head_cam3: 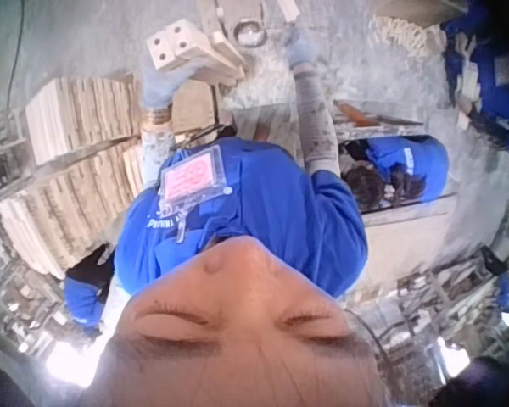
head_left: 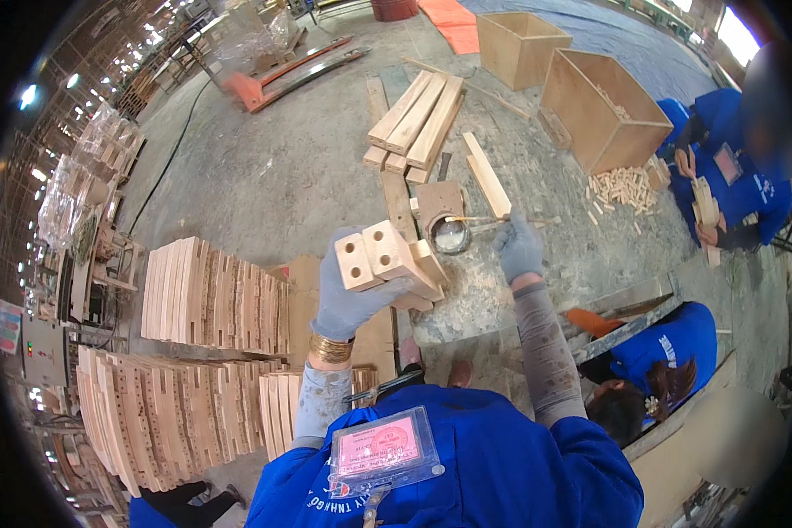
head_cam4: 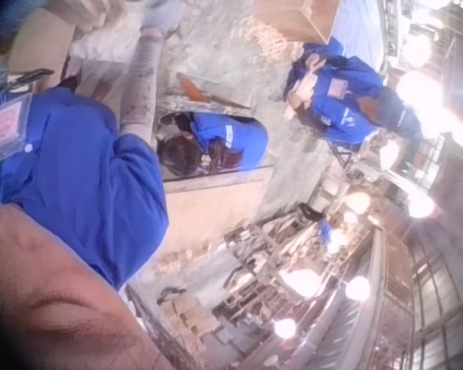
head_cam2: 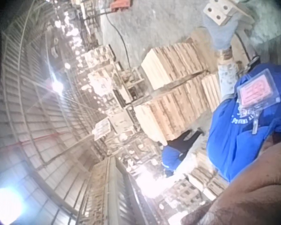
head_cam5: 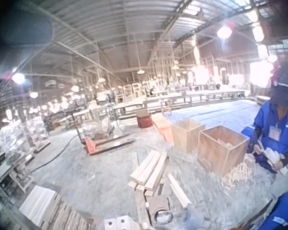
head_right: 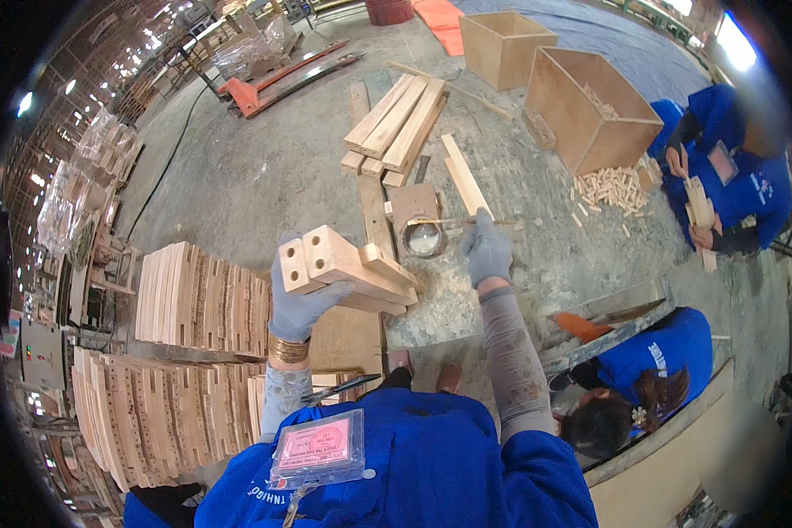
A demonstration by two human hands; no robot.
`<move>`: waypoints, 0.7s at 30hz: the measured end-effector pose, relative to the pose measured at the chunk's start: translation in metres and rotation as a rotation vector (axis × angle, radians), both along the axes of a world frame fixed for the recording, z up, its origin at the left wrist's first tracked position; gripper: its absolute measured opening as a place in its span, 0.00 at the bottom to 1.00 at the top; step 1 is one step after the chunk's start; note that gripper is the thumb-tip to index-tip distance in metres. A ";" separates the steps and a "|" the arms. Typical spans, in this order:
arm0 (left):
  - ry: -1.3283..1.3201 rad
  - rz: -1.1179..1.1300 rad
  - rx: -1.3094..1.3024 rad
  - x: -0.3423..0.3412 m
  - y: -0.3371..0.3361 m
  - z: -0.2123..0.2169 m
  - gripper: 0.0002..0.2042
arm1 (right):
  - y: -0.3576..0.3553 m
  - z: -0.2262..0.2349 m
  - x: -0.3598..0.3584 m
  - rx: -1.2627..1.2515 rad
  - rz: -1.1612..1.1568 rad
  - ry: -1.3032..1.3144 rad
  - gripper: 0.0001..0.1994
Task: The person applies glue to the holes of small wooden blocks using a stick and then inserts wooden dowels to join them with longer wooden pieces. The person repeats this process for multiple components, stacking the finished assemblies on the table.
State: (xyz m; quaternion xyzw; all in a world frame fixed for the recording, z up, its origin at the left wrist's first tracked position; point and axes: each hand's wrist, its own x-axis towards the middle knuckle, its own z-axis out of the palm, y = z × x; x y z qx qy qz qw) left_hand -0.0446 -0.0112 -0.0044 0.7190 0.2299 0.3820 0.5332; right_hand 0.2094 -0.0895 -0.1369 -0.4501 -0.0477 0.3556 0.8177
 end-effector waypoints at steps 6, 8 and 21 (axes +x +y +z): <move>0.000 -0.032 0.012 0.023 -0.003 0.008 0.31 | 0.001 0.184 -0.008 0.168 -0.053 -0.580 0.13; -0.007 -0.075 -0.029 0.031 -0.006 0.014 0.30 | -0.010 0.234 -0.022 0.119 0.005 -0.804 0.11; -0.002 -0.109 0.036 0.041 0.003 0.013 0.29 | 0.021 0.290 -0.062 -0.007 0.199 -1.768 0.12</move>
